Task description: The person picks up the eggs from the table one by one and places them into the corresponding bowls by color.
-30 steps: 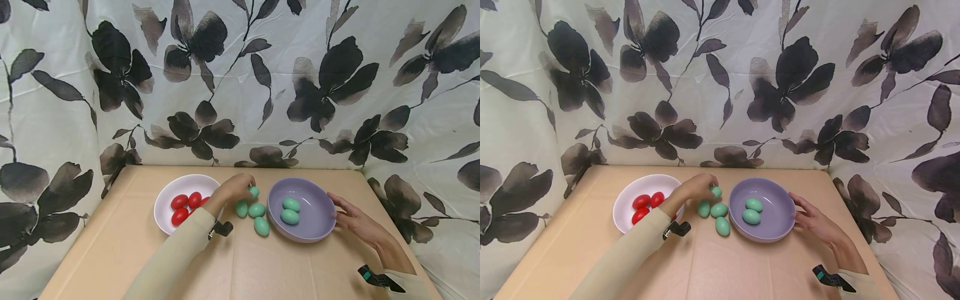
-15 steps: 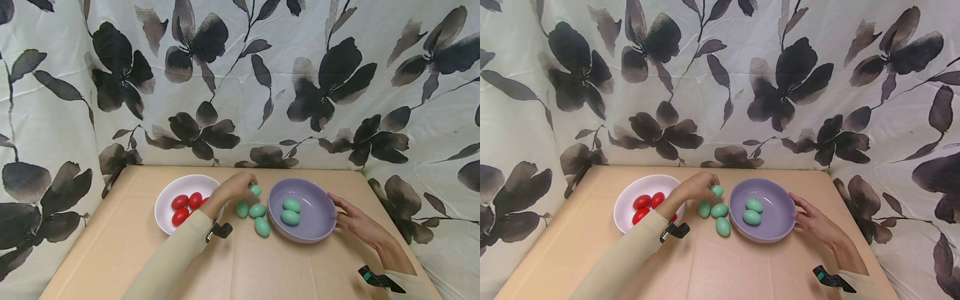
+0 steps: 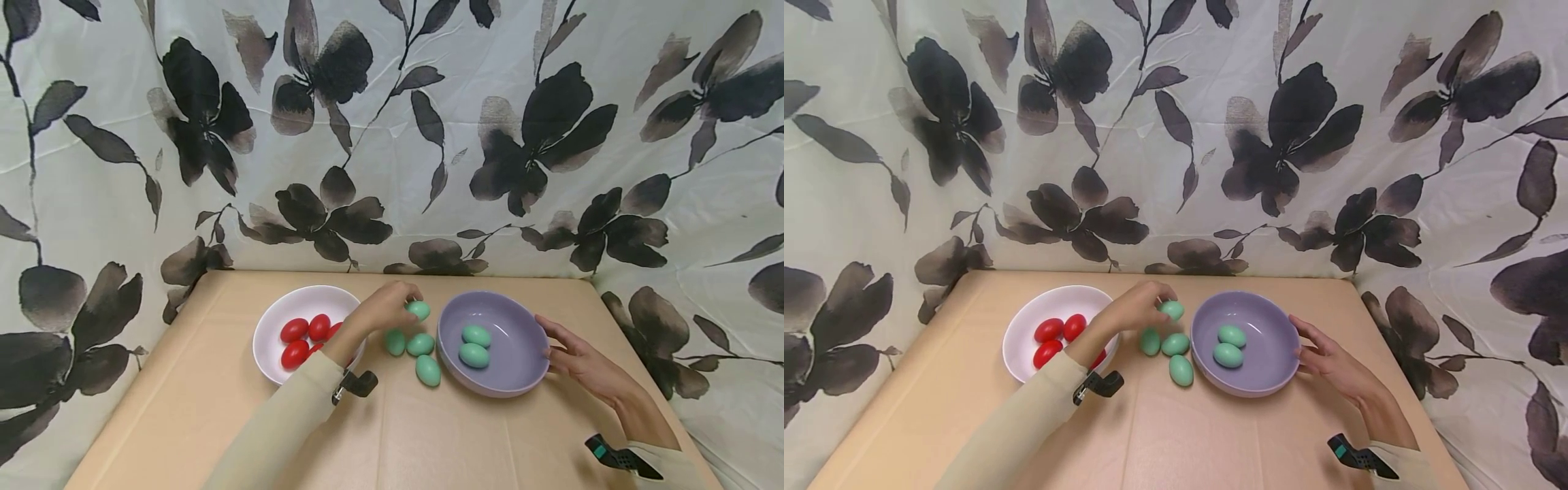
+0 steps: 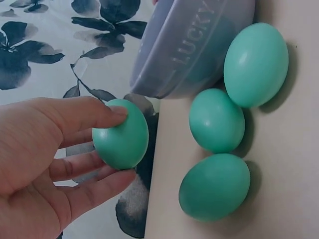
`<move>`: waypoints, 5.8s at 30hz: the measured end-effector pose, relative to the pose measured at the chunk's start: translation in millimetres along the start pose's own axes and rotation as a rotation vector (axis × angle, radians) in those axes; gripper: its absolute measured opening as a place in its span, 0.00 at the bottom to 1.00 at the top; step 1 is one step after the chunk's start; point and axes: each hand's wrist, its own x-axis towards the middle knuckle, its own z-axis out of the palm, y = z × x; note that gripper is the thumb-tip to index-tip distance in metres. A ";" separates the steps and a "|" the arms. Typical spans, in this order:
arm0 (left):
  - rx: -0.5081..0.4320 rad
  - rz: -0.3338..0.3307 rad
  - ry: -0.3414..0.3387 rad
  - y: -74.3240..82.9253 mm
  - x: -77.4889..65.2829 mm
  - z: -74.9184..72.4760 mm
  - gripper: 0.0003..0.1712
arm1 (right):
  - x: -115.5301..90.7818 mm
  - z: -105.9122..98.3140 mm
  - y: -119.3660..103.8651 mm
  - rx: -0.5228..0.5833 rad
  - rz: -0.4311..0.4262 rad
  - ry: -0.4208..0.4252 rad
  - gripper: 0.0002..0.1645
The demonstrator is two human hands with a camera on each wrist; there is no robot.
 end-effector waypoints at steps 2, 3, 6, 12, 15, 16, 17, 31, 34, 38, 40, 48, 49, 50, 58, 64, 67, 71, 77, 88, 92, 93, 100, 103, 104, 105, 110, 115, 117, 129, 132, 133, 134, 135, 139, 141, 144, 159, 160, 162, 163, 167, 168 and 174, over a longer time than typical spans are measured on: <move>-0.020 -0.009 0.011 2.7 -2.1 -0.5 0.17 | -0.4 -0.1 0.0 -0.003 -0.007 -0.003 0.41; -0.028 -0.013 0.017 4.2 -3.2 -0.7 0.17 | -0.5 -0.3 -0.1 -0.006 -0.012 -0.005 0.41; -0.059 -0.017 0.040 7.3 -5.5 -1.3 0.15 | -0.8 0.3 -0.6 -0.005 -0.006 0.000 0.41; -0.113 -0.007 0.073 12.7 -8.4 -3.0 0.15 | -0.6 0.0 -0.6 0.004 0.000 -0.001 0.41; -0.144 0.002 0.081 15.6 -9.2 -4.6 0.15 | -0.8 -0.3 -0.8 0.003 -0.012 -0.010 0.41; -0.154 0.001 0.083 16.7 -9.4 -5.2 0.15 | -0.9 -0.2 -0.8 0.002 -0.012 -0.011 0.41; -0.161 -0.001 0.085 17.9 -9.6 -5.9 0.14 | -0.9 0.0 -0.9 0.003 -0.009 -0.007 0.41; -0.201 -0.012 0.071 35.1 -4.9 -8.2 0.17 | -0.9 -0.4 -0.8 0.009 0.001 -0.006 0.41; -0.201 -0.017 0.067 38.7 -4.2 -8.2 0.17 | -0.6 -0.2 -0.1 0.008 -0.001 -0.007 0.41; -0.197 -0.009 0.064 41.8 -3.0 -7.5 0.16 | -0.7 -1.2 0.7 0.010 -0.015 -0.017 0.41; -0.194 -0.005 0.066 43.0 -2.3 -7.0 0.16 | -0.7 -1.6 0.8 0.015 -0.011 -0.017 0.41; -0.193 0.045 0.039 48.7 3.7 -2.9 0.18 | -0.3 -2.0 1.4 0.017 -0.002 -0.013 0.42; -0.193 0.054 0.033 49.5 4.4 -2.0 0.18 | -0.4 -2.1 1.2 0.018 -0.006 -0.015 0.42; -0.196 0.062 0.029 50.4 5.1 -1.1 0.18 | -0.4 -2.1 1.1 0.020 -0.011 -0.017 0.42; -0.231 0.107 0.012 55.0 8.9 8.4 0.19 | -0.3 -1.0 -0.9 0.036 -0.040 -0.033 0.41; -0.188 0.205 -0.040 55.5 12.9 15.4 0.19 | 0.6 -1.5 -0.7 0.041 -0.026 -0.028 0.41; -0.166 0.249 -0.069 55.2 14.6 18.9 0.19 | 0.9 -1.1 -1.0 0.046 -0.021 -0.025 0.41; -0.163 0.281 -0.098 54.2 16.5 24.5 0.19 | 1.0 -0.9 -1.4 0.046 -0.021 -0.021 0.41; -0.157 0.292 -0.137 52.7 19.4 32.1 0.20 | 1.9 -1.7 -0.6 0.043 -0.029 -0.024 0.41; -0.147 0.251 -0.212 57.9 22.6 39.9 0.20 | 3.2 -2.5 -2.5 0.027 0.013 -0.002 0.42; -0.141 0.250 -0.248 58.0 25.6 43.3 0.19 | 3.9 -3.0 -2.5 0.020 0.020 0.001 0.42; -0.130 0.253 -0.257 58.0 26.9 44.3 0.20 | 4.0 -3.4 -2.2 0.017 0.017 0.001 0.42; -0.032 0.290 -0.315 61.4 35.8 49.8 0.19 | 6.2 -5.2 -1.4 0.014 0.016 0.000 0.42; -0.003 0.294 -0.339 63.6 37.8 51.0 0.18 | 6.7 -6.0 -0.9 0.020 0.013 -0.005 0.42; 0.005 0.295 -0.347 64.2 38.3 51.5 0.18 | 6.6 -6.2 -1.0 0.022 0.011 -0.008 0.42; 0.016 0.295 -0.355 64.9 38.6 51.8 0.18 | 6.6 -6.3 -0.9 0.025 0.012 -0.008 0.42; 0.068 0.288 -0.387 67.1 40.8 54.0 0.19 | 6.2 -6.8 -1.3 0.029 0.008 -0.015 0.42; 0.102 0.274 -0.398 67.3 41.6 56.2 0.20 | 5.7 -5.4 -2.1 0.027 0.008 -0.010 0.42; 0.110 0.272 -0.400 67.5 41.2 56.1 0.20 | 5.6 -4.5 -2.5 0.026 0.015 -0.004 0.42; 0.134 0.322 -0.424 67.6 39.1 57.6 0.16 | 5.0 -3.3 -0.4 0.027 0.022 -0.003 0.43; 0.135 0.326 -0.445 66.8 38.9 58.4 0.14 | 5.3 -2.1 -0.7 0.026 0.025 0.000 0.43; 0.136 0.325 -0.456 66.7 38.9 58.4 0.13 | 5.5 -1.9 -0.6 0.025 0.025 0.001 0.43; 0.136 0.322 -0.466 66.7 38.8 58.3 0.13 | 5.5 -1.8 -0.6 0.022 0.023 0.002 0.42; 0.138 0.320 -0.475 66.8 38.8 58.3 0.12 | 5.5 -1.5 -0.7 0.021 0.022 0.003 0.42; 0.138 0.309 -0.501 69.1 35.8 55.8 0.12 | 2.9 1.1 -2.0 0.016 0.018 0.007 0.42; 0.117 0.312 -0.503 69.4 34.2 54.1 0.13 | 1.5 2.9 -3.3 0.017 0.025 0.011 0.43; 0.049 0.311 -0.497 67.4 31.0 50.1 0.16 | -0.6 4.9 -4.8 0.012 0.033 0.020 0.43; -0.174 0.277 -0.308 40.9 27.3 0.7 0.19 | 9.9 -6.7 -1.0 -0.020 -0.005 -0.011 0.42; -0.169 0.273 -0.299 38.3 27.1 -0.8 0.19 | 11.1 -8.3 -0.4 -0.020 -0.009 -0.013 0.42; -0.168 0.259 -0.285 32.9 26.3 -3.3 0.19 | 13.7 -11.7 1.1 -0.019 -0.019 -0.021 0.42; -0.167 0.254 -0.278 30.1 25.9 -4.3 0.19 | 15.2 -13.5 2.0 -0.018 -0.028 -0.031 0.42; -0.159 0.243 -0.258 18.7 22.7 -7.6 0.18 | 18.8 -17.4 4.6 -0.007 -0.025 -0.039 0.42; -0.158 0.241 -0.256 16.0 21.4 -8.6 0.18 | 18.9 -17.7 4.8 -0.006 -0.022 -0.039 0.42; -0.121 0.213 -0.249 0.5 15.7 -11.7 0.19 | 19.7 -18.8 4.6 -0.004 -0.003 -0.029 0.42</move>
